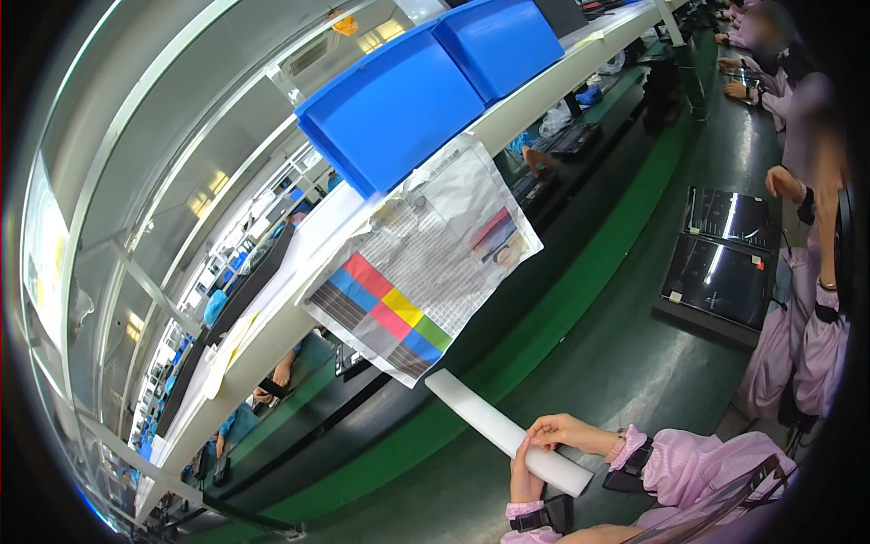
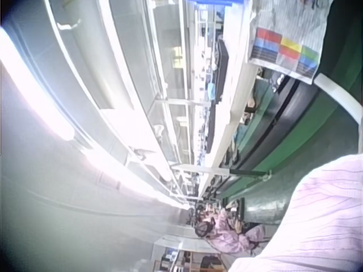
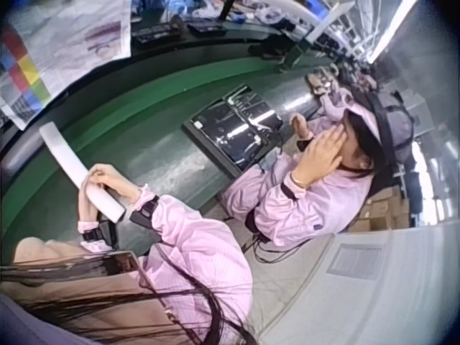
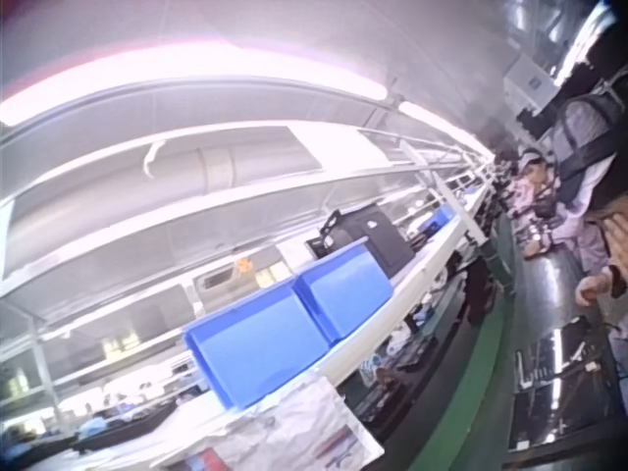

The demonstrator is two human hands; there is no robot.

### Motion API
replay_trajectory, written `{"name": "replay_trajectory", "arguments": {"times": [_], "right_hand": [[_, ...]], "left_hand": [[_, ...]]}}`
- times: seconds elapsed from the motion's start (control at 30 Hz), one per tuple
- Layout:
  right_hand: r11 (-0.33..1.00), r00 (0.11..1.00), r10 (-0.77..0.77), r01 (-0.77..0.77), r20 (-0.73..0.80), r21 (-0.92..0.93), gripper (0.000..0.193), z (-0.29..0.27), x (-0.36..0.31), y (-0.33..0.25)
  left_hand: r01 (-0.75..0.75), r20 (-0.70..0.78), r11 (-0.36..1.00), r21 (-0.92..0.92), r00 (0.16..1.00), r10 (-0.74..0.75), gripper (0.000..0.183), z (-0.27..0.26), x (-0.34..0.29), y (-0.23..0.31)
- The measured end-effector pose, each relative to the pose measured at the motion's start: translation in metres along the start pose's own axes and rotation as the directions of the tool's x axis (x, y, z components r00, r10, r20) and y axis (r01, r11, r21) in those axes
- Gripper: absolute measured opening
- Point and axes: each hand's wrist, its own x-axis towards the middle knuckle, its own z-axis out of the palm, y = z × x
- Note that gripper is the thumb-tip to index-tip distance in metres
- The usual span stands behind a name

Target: Testing and inspecting electronic tablets on a factory assembly line.

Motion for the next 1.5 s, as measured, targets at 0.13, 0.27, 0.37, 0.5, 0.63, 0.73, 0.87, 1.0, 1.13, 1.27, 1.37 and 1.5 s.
{"name": "replay_trajectory", "arguments": {"times": [0.13, 0.27, 0.37, 0.5, 0.63, 0.73, 0.87, 1.0, 1.13, 1.27, 1.37, 1.5], "right_hand": [[0.997, 0.997, -0.074, 0.074, -0.033, 0.002, 0.021, 0.000, 0.000, 0.000], [1.000, 1.000, 0.018, -0.018, -0.020, -0.001, 0.020, 0.001, 0.000, -0.002], [1.000, 1.000, 0.013, -0.013, -0.023, -0.006, 0.020, 0.001, 0.000, -0.002], [1.000, 1.000, 0.009, -0.009, -0.017, 0.005, 0.019, 0.001, -0.001, -0.002], [0.996, 0.996, -0.080, 0.081, -0.029, 0.024, 0.019, 0.001, -0.001, -0.002], [0.996, 0.996, -0.083, 0.084, -0.028, 0.031, 0.019, 0.000, -0.001, -0.001], [1.000, 1.000, -0.001, 0.001, -0.005, 0.022, 0.019, -0.001, 0.001, 0.001], [1.000, 1.000, -0.003, 0.003, 0.001, 0.012, 0.020, -0.001, 0.001, 0.001], [0.997, 0.997, -0.078, 0.079, -0.023, 0.010, 0.020, -0.002, 0.000, 0.001], [1.000, 1.000, 0.001, -0.001, -0.006, 0.003, 0.020, -0.002, 0.000, 0.001], [1.000, 1.000, 0.002, -0.002, -0.007, 0.004, 0.020, -0.002, 0.001, 0.002], [1.000, 1.000, 0.000, 0.000, -0.007, 0.007, 0.020, -0.002, 0.001, 0.003]], "left_hand": [[-0.049, 0.073, 0.999, 0.000, 0.996, 0.049, 0.028, 0.003, -0.003, 0.002], [-0.004, 0.001, 1.000, 0.019, 1.000, 0.004, 0.028, 0.010, -0.006, 0.005], [0.001, 0.011, 1.000, 0.008, 1.000, -0.001, 0.028, 0.012, -0.006, 0.006], [-0.005, -0.001, 1.000, 0.012, 1.000, 0.005, 0.027, 0.011, -0.006, 0.006], [-0.059, 0.069, 0.998, 0.000, 0.996, 0.058, 0.027, 0.009, -0.006, 0.004], [-0.051, 0.078, 0.999, -0.009, 0.996, 0.052, 0.027, 0.009, -0.005, 0.004], [-0.002, -0.003, 1.000, 0.006, 1.000, 0.002, 0.027, 0.010, -0.006, 0.004], [-0.002, -0.002, 1.000, -0.001, 1.000, 0.002, 0.027, 0.007, -0.004, 0.002], [-0.058, 0.087, 0.998, 0.028, 0.995, 0.055, 0.033, 0.001, -0.001, 0.001], [-0.015, 0.005, 0.998, 0.055, 1.000, 0.015, 0.032, 0.000, -0.002, 0.000], [-0.008, 0.017, 0.999, 0.051, 1.000, 0.007, 0.031, 0.002, -0.003, 0.001], [-0.002, 0.015, 1.000, 0.021, 1.000, 0.001, 0.027, 0.005, -0.004, 0.003]]}}
